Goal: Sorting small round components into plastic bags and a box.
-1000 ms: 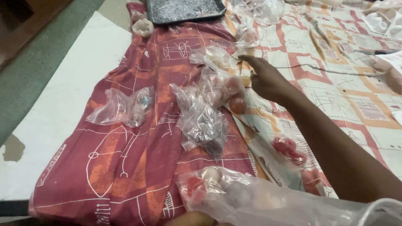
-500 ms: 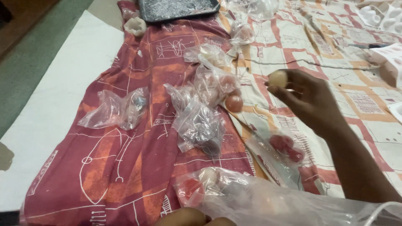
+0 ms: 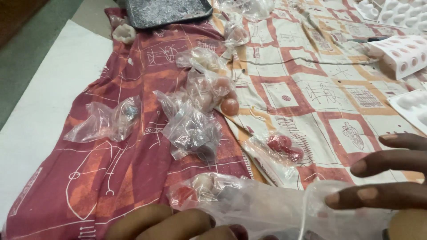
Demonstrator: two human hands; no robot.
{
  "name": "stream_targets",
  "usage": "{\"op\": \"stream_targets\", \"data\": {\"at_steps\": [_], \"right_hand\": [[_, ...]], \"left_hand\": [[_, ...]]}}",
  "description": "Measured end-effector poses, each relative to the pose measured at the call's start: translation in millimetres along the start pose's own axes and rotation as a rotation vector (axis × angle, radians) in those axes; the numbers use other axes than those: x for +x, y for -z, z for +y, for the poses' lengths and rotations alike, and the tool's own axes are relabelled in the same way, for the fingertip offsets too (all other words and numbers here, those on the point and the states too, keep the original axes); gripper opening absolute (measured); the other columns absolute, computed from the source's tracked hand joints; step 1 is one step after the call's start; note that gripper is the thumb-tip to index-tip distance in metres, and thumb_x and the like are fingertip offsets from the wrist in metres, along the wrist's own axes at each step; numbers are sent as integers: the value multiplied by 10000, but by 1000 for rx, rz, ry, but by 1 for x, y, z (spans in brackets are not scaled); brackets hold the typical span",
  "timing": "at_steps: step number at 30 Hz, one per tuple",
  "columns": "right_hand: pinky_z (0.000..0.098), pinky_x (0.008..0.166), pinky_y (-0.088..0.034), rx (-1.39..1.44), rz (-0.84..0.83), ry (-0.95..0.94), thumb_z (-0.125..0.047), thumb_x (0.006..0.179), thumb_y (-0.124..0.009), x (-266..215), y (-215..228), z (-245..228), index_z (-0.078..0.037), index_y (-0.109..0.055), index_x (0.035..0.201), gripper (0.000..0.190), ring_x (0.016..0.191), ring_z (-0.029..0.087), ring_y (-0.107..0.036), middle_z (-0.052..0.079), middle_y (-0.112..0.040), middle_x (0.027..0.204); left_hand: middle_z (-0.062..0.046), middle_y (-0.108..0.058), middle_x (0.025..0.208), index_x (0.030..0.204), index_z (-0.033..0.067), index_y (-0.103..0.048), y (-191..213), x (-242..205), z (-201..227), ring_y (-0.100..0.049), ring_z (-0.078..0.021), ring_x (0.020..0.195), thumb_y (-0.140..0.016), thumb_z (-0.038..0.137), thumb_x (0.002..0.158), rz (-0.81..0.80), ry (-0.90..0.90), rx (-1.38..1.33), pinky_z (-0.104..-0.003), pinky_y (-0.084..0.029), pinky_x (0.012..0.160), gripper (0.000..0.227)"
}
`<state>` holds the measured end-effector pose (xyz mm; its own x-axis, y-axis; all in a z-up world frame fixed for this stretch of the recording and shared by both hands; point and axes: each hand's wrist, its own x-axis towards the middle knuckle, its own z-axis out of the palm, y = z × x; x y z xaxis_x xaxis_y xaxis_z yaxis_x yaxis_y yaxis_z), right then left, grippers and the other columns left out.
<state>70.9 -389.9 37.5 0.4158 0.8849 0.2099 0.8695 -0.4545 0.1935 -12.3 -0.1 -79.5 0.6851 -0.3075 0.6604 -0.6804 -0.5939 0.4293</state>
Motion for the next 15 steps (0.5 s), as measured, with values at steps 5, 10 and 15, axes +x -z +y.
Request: {"op": "stream_targets", "data": {"at_steps": [5,10,15], "right_hand": [[547,1126,-389,-15,38,-81,-623,867,-637,-10,-15,-21,-423,-679,1274,456,1121,42,-614,-248,-704,1113],[589,1164,-439,-53,68,-211,-681,798,-687,-7,-17,-42,-340,-668,1335,636,1076,37,-701,-195,-720,1029],[551,1135,-458,-45,127,-221,-628,777,-652,26,-10,-61,-311,-706,1323,633,913,-52,-705,-224,-714,941]], "left_hand": [[146,-724,868,1038,380,-773,35,49,26,-679,-3,829,-771,432,921,11,36,70,-366,-479,908,128],[145,-694,912,1059,387,-747,35,59,56,-643,-42,944,-739,395,894,210,6,214,-382,-446,963,166],[52,-633,1032,1015,316,-759,35,66,47,-659,-46,941,-817,336,885,259,40,51,-311,-505,902,143]]}}
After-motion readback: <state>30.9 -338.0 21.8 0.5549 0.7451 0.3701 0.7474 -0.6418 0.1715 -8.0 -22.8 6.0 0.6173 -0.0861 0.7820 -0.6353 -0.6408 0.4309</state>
